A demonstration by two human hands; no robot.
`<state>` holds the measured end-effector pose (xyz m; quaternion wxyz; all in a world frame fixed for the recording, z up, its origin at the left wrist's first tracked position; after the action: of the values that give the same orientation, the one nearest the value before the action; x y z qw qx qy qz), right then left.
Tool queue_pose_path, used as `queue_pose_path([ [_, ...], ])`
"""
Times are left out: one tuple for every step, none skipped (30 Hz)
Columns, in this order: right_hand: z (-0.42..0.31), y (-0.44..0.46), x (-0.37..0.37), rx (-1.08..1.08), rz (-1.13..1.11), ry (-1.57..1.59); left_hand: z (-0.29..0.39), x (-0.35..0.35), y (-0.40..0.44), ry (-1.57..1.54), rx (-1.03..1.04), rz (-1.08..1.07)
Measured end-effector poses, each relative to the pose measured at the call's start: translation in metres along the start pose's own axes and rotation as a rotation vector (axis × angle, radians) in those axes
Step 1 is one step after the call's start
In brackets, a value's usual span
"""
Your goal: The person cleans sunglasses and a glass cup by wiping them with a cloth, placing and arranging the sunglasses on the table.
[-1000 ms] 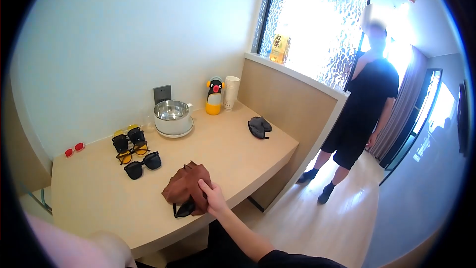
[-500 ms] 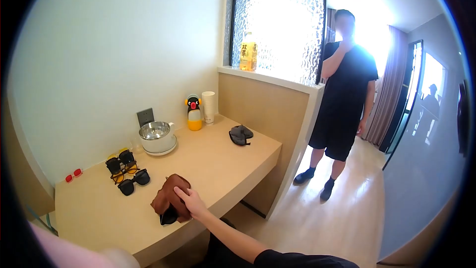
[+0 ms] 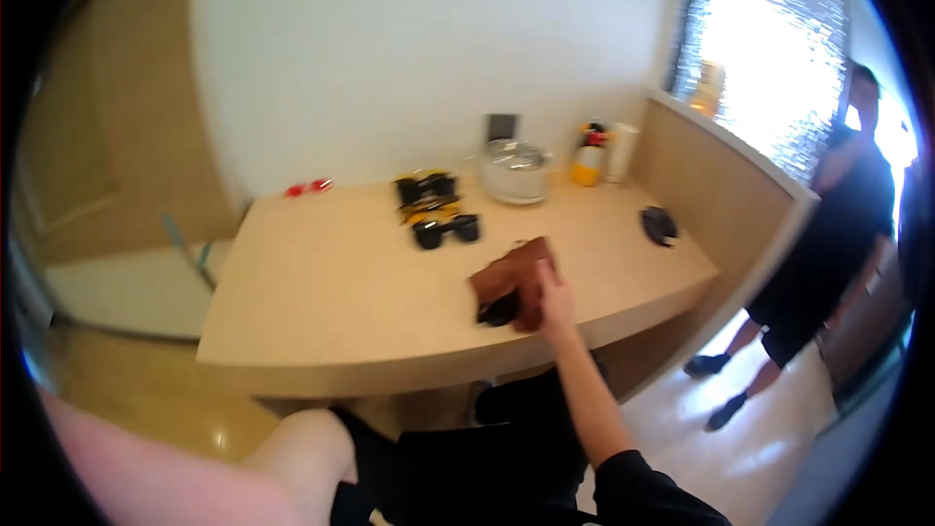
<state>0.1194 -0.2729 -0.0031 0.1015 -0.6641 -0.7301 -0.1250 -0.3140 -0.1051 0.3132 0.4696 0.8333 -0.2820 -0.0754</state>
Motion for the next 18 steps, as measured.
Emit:
queue_pose_path([
  [0.002,0.002,0.002,0.018,-0.055,0.045,0.002,-0.004,-0.001,0.014,0.006,-0.018],
  [0.008,0.003,0.005,0.030,-0.092,0.100,0.003,-0.006,-0.002,0.021,0.010,-0.040],
  [0.009,0.002,0.005,0.049,-0.100,0.103,0.002,-0.007,-0.004,0.024,0.004,-0.051],
  [0.007,-0.002,0.010,0.071,-0.188,0.079,0.000,-0.010,-0.008,0.021,-0.004,-0.053],
  [0.009,-0.007,0.014,0.097,-0.278,0.050,-0.001,-0.013,-0.010,0.029,-0.008,-0.058],
  [0.013,-0.009,0.011,0.112,-0.284,0.043,0.001,-0.015,-0.012,0.039,-0.010,-0.060],
  [0.009,-0.011,0.011,0.039,-0.273,-0.062,0.002,-0.022,-0.011,0.052,-0.004,-0.053],
  [0.007,-0.009,0.013,-0.029,-0.266,-0.166,0.003,-0.026,-0.013,0.063,0.005,-0.045],
  [-0.002,-0.016,0.020,-0.067,-0.273,-0.183,0.002,-0.028,-0.015,0.069,0.003,-0.046],
  [0.003,-0.015,0.020,-0.036,-0.312,-0.123,0.005,-0.028,-0.021,0.084,0.008,-0.038],
  [0.003,-0.015,0.018,-0.050,-0.311,-0.080,0.010,-0.030,-0.033,0.115,0.026,-0.014],
  [0.001,-0.019,0.019,-0.065,-0.309,-0.036,0.016,-0.025,-0.053,0.143,-0.021,-0.005],
  [0.001,-0.030,0.023,-0.049,-0.316,-0.029,0.008,-0.015,-0.086,0.044,-0.430,0.126],
  [-0.009,-0.044,0.028,-0.060,-0.338,0.086,0.010,0.014,-0.145,-0.058,-0.837,0.264],
  [-0.018,-0.059,0.033,-0.070,-0.354,0.204,0.014,0.050,-0.177,-0.083,-0.914,0.033],
  [-0.024,-0.074,0.040,-0.059,-0.347,0.213,0.020,0.082,-0.204,-0.098,-0.951,-0.140],
  [-0.034,-0.091,0.048,-0.088,-0.325,0.189,0.027,0.104,-0.235,-0.117,-0.994,-0.201],
  [-0.041,-0.106,0.054,-0.115,-0.295,0.161,0.034,0.118,-0.260,-0.130,-0.997,-0.217],
])
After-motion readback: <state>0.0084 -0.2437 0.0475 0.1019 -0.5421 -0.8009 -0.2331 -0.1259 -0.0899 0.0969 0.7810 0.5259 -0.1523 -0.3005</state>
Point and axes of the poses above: each hand's wrist, its own y-axis towards the middle knuckle, its own x-axis out of the palm, z = x × y, the point moved 9 cm from there along y, towards the middle knuckle, and after that the axes turned 10 degrees about x, right-handed, at the moved point
